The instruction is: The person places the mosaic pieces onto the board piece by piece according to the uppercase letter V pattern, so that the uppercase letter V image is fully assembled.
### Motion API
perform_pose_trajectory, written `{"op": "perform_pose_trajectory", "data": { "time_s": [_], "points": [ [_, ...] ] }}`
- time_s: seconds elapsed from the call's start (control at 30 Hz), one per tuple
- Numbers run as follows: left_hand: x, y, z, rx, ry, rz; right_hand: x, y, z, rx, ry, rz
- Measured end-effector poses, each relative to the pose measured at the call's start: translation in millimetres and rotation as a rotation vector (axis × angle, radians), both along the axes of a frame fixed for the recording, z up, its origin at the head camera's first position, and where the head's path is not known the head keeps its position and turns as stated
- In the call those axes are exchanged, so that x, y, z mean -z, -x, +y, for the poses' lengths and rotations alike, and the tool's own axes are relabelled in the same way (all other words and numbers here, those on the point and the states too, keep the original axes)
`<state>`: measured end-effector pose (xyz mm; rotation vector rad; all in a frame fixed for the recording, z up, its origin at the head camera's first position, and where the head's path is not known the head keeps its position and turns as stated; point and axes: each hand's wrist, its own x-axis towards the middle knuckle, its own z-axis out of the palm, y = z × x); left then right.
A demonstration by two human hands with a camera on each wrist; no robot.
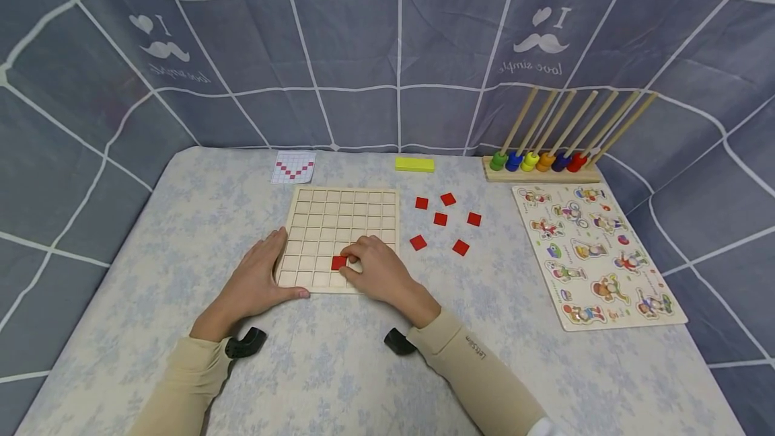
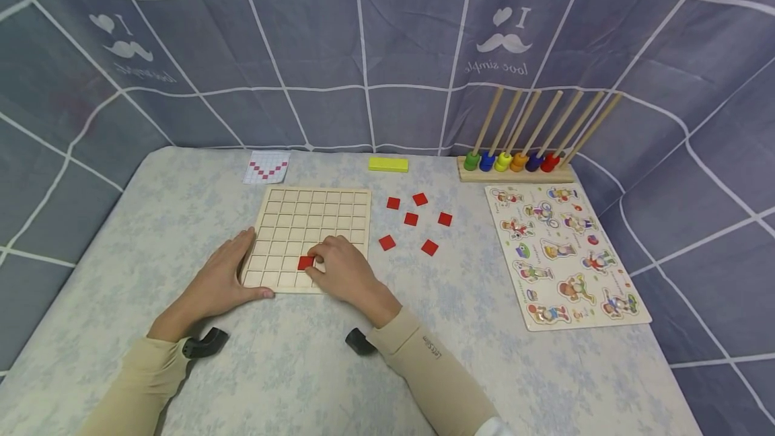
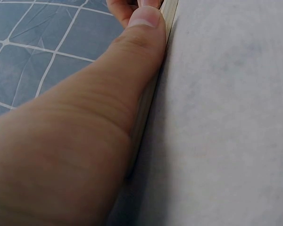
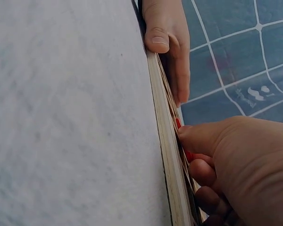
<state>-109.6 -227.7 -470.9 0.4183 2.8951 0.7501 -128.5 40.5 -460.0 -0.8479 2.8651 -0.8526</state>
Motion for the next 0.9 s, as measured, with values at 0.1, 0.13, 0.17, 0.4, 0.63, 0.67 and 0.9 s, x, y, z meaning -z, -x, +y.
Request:
{"op": "perform_pose_trajectory", "data": {
  "time_s": [0.1,0.13,0.17,0.4,0.63,0.67,0.9],
  "points": [
    [0.2,-0.8,-0.3,0.0,0.002,0.002,-0.7,-1.0,-0.9,0.005,-0.001,-0.01],
    [0.2,-1.1,-0.3,0.0,0.0,0.003,-0.6,-1.2,-1.2,0.007,-0.001,-0.013],
    [0.1,-1.3,-0.3,0.0,0.0,0.002,-0.7,-1.5,-1.5,0.009,-0.001,-0.013],
    [-1.1,-1.1,0.3,-0.001,0.003,0.0,-0.1,-2.3,-2.7,0.016,-0.011,0.002],
    [1.2,-1.3,0.4,0.0,-0.002,-0.011,1.5,-1.8,0.6,0.008,0.013,-0.027],
    [1.5,-1.2,0.0,0.001,-0.002,-0.01,1.7,-0.9,2.3,0.009,0.023,-0.031],
    [0.5,-1.3,-1.0,0.006,-0.01,0.001,-2.7,8.9,36.9,0.104,0.192,-0.021]
  ]
}}
